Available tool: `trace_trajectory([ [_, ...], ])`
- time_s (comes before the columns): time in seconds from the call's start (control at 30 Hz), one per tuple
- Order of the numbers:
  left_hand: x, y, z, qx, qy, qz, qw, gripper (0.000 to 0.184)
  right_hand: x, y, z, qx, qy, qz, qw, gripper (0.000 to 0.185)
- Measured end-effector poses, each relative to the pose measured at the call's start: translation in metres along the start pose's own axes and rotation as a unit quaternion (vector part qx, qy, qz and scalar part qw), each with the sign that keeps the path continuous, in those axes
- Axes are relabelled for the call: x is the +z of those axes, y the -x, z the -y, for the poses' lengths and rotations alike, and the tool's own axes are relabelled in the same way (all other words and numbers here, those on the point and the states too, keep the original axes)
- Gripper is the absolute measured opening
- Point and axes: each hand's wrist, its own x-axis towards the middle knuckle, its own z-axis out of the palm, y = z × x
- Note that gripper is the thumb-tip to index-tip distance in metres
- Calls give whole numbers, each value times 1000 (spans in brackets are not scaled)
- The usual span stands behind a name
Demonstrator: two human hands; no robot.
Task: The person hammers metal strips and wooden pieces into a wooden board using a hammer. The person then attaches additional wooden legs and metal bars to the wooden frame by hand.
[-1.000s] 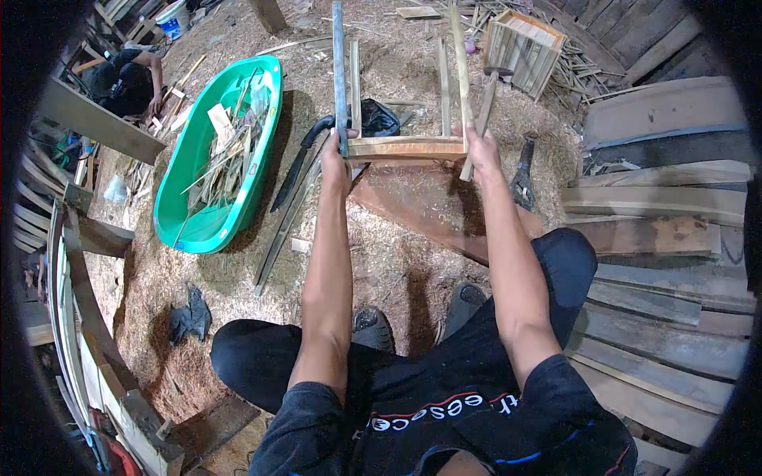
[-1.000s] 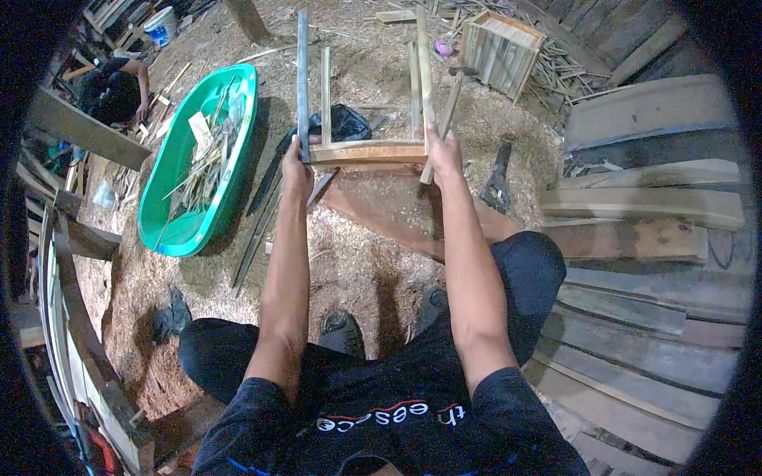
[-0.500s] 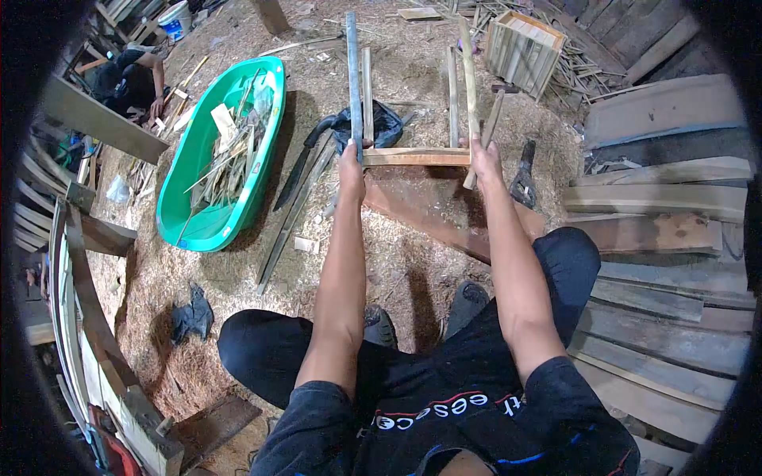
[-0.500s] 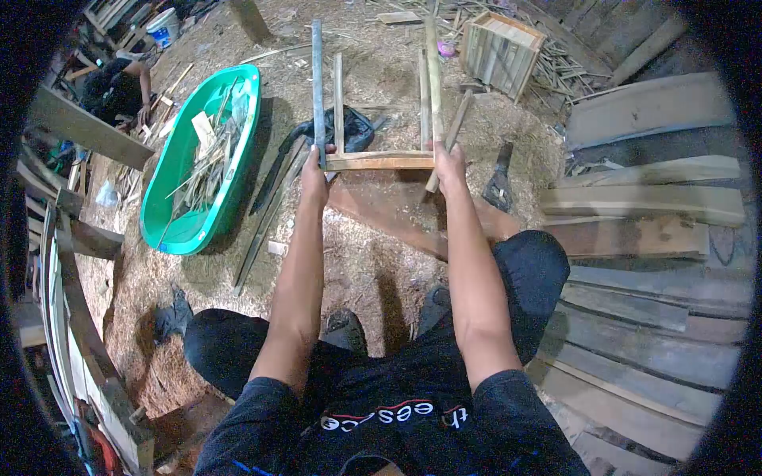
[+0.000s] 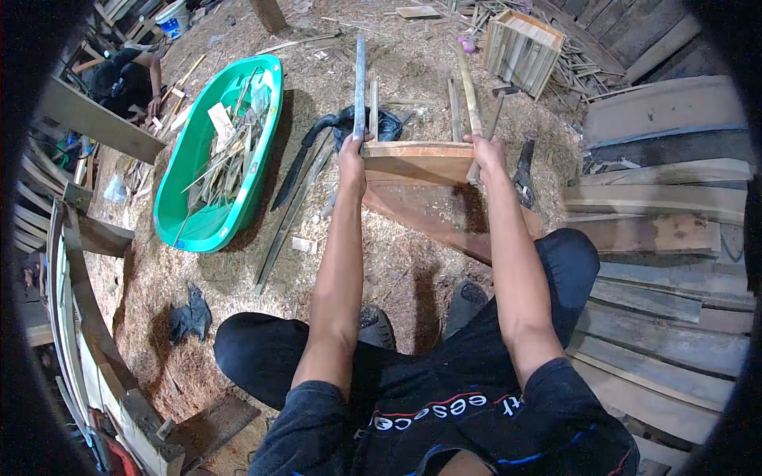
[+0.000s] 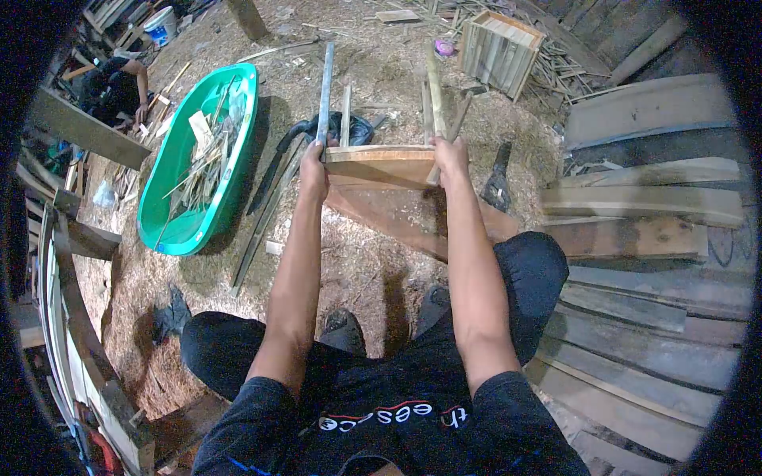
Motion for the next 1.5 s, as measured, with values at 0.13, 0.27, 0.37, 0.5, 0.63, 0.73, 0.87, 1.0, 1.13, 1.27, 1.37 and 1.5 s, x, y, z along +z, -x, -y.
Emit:
trace_trajectory([
  [0.13,2,8,-3,22,37,43,998,31,-6,-5,-17,-59,-41,16,997,25],
  [0.27,14,-3,5,113,-54,51,991,34,-13,-11,-19,-136,-25,-22,990,32],
  [0.37,6,-26,37,312,-313,-9,897,37,-26,-16,-27,-120,135,-35,983,44],
  [0.5,11,-9,54,177,-248,40,952,35,-41,-25,-75,-118,187,-37,974,44],
  [0.63,25,-23,42,197,-290,72,934,37,-49,-28,-68,-143,137,-58,979,40],
  [0.73,39,-34,52,249,-281,69,924,34,-43,-35,-64,-178,75,-103,976,42],
  [0.87,41,-31,109,224,-397,114,883,45,-43,-36,-85,-72,231,-149,959,42],
  [1.0,42,-6,109,220,-482,128,838,46,-43,-43,-150,-41,-23,-178,983,47],
  [1.13,7,-3,97,208,-539,29,816,49,-42,-42,-187,-13,125,-214,969,42],
  [1.27,-62,-23,127,4,-632,-93,769,51,-35,-38,-188,38,180,-233,955,38],
  [1.37,-73,-10,108,-53,-660,-28,749,43,-28,-9,-137,152,-103,-133,974,33],
  [1.5,-99,-22,132,-52,-596,9,801,37,-18,3,-118,157,-172,-111,966,25],
])
